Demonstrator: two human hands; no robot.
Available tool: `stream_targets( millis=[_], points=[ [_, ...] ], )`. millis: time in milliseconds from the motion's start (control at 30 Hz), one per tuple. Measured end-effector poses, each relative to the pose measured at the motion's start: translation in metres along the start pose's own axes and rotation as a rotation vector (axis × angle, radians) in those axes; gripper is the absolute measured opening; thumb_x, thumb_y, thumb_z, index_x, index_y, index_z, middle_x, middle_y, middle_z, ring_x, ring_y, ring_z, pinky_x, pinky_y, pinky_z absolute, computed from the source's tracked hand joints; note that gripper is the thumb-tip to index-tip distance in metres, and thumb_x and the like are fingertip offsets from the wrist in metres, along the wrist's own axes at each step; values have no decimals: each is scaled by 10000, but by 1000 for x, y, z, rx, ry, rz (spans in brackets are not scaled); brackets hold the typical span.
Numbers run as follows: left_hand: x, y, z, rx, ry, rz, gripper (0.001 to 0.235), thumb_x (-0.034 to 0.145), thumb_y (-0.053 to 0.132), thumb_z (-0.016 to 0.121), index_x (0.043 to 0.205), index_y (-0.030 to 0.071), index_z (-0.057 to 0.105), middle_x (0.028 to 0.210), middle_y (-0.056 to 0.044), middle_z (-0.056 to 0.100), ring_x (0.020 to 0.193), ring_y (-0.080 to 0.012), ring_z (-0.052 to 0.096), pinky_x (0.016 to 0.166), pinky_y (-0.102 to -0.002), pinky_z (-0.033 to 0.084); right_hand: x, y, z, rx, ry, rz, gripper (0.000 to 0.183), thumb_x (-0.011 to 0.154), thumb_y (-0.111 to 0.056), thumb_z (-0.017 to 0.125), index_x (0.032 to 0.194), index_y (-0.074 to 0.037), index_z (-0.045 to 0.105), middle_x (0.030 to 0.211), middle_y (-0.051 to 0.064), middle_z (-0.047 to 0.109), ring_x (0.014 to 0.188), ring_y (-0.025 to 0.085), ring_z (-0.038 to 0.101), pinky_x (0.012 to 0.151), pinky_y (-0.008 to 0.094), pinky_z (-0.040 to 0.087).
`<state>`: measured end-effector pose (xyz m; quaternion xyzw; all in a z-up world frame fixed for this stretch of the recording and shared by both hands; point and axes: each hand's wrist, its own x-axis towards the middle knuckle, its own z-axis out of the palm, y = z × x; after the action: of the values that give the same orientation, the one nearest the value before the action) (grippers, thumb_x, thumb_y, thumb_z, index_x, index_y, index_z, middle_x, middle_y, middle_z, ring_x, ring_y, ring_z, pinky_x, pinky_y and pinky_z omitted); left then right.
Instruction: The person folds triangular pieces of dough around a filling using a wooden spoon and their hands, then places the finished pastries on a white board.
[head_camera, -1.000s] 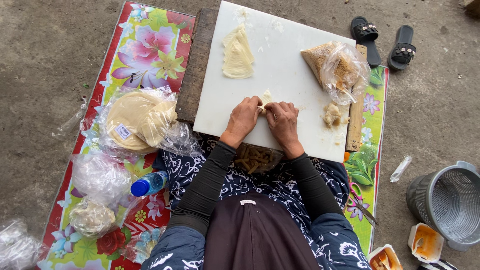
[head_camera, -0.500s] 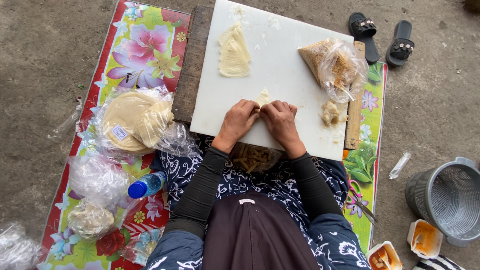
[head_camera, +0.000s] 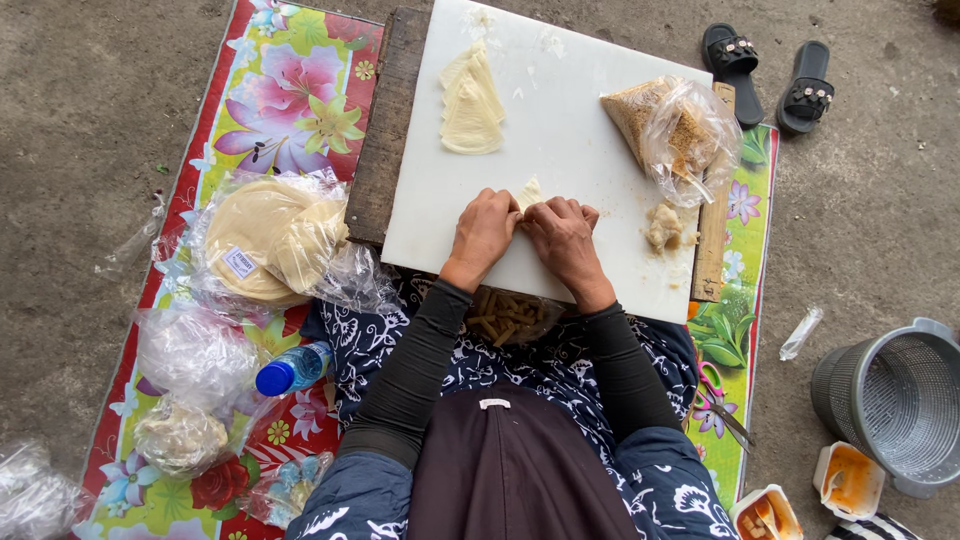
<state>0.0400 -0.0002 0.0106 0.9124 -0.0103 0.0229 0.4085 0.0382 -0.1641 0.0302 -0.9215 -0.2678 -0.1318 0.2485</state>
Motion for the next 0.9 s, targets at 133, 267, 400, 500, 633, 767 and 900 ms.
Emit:
stream_targets(
  millis=[133,267,400,500,633,767,900],
  points=[
    [-9,-7,-4,-104,89,113,154,941,194,708,1004,54,702,981,-100,659,891,-272,662,805,-404,555,2,1,8,-42,76,10,84,933,-219,767,968,-158,720,945,-1,642,930,191,560,904,351,312],
    [-10,-16,-1,-41,103,225,172,950,210,705,1041,65,709,992,-89,657,889,-252,662,815,-381,569,-1,6,13,-60,71,14,77,971,-211,749,1010,-152,719,964,-5,643,939,185,562,905,343,320],
    [-5,-10,7,26,118,118,138,960,182,709,1023,59,705,975,-106,645,889,-267,654,804,-398,564,0,7,9,-61,35,8,178,990,-199,729,1151,-124,719,966,-15,655,909,164,567,910,352,320],
    [2,-8,10,22,50,45,127,975,178,706,1007,55,694,975,-94,640,889,-251,656,813,-387,569,1,6,5,-135,-24,-34,88,975,-216,755,1005,-149,706,929,-16,650,898,171,557,898,359,316],
    [-6,-10,6,-77,191,106,136,925,172,726,1004,64,700,1020,-87,623,885,-250,654,781,-386,561,8,1,9,-154,76,-15,76,942,-202,756,969,-161,698,941,-16,644,947,186,560,889,364,310],
    [-8,-11,8,-24,239,183,130,930,194,735,1006,91,711,1000,-62,617,903,-239,655,801,-370,570,9,0,14,-154,94,11,63,969,-186,747,998,-159,698,980,4,634,973,192,556,911,353,320],
    [2,-6,14,28,199,58,135,955,215,730,982,88,691,984,-59,604,898,-223,657,791,-361,577,8,4,11,-109,83,21,188,988,-164,720,1166,-107,700,996,4,633,986,190,563,938,371,321]
  ],
)
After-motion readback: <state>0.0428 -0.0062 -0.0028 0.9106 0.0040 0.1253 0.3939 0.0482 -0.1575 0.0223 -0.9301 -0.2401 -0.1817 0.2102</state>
